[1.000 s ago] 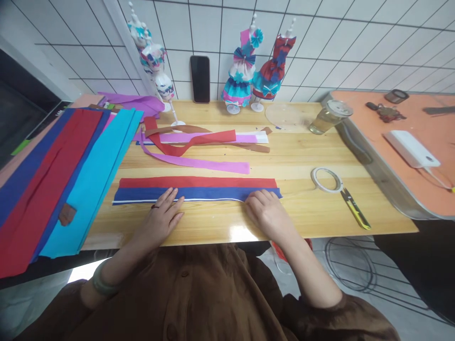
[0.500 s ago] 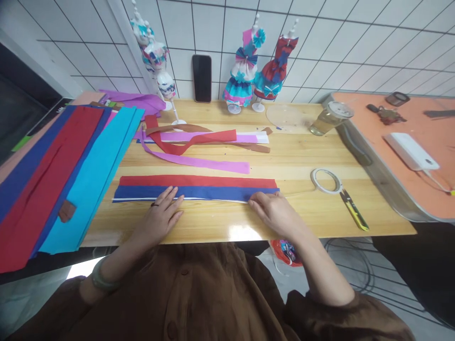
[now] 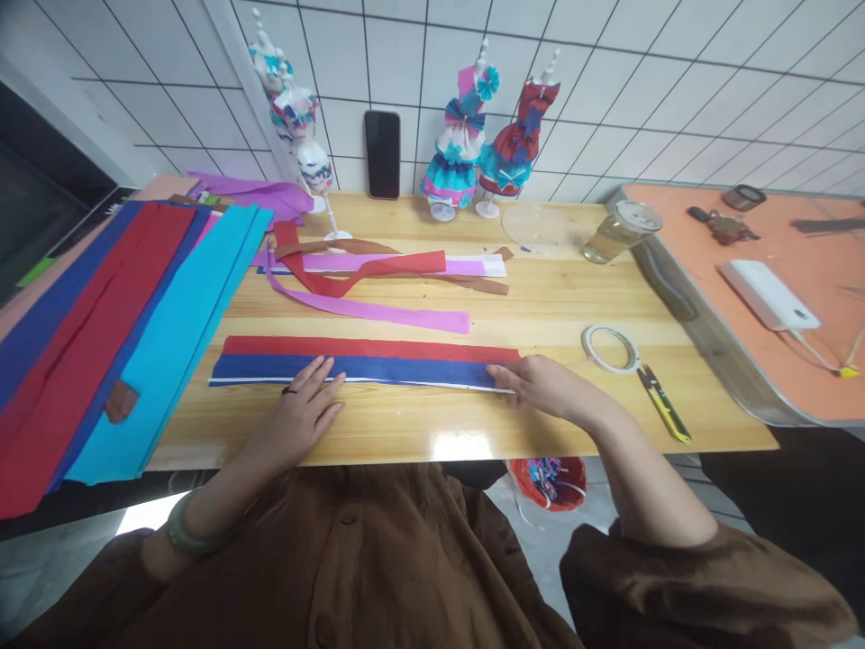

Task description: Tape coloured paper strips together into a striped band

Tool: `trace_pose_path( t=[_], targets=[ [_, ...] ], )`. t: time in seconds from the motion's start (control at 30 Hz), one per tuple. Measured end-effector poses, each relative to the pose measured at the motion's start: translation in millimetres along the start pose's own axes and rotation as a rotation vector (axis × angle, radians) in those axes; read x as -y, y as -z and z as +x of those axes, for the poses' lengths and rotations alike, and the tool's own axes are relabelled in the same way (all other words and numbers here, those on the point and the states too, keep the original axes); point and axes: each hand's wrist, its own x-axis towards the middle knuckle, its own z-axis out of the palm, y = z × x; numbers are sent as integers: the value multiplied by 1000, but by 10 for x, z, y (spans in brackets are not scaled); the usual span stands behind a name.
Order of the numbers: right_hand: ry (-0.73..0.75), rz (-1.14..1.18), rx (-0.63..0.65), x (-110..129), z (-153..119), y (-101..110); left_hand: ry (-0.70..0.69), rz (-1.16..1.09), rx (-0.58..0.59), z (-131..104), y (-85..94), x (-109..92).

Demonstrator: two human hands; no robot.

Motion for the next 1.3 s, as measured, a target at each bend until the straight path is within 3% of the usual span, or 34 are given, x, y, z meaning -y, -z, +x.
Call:
trace_pose_path(
  t=[0.2,0.37,0.63,0.77,1.07,1.3],
  targets=[
    [-78,-107,-26,-256,62,235,1,-22,-18,-6,-24,12],
    [-84,-28,-7,-388,87,217,-13,-3,-34,-13,-52,27],
    [127,244,241,80,139,132,-18,-4,-38,-8,-37,20],
    [109,239,324,198,203,140,-17,5,-33,-9,-36,18],
    [0,-2,90,122,203,244,2,-52,-35,-27,-66,35],
    [142,-73,86,13,139,231,18,-57,-31,-24,-62,30]
  ],
)
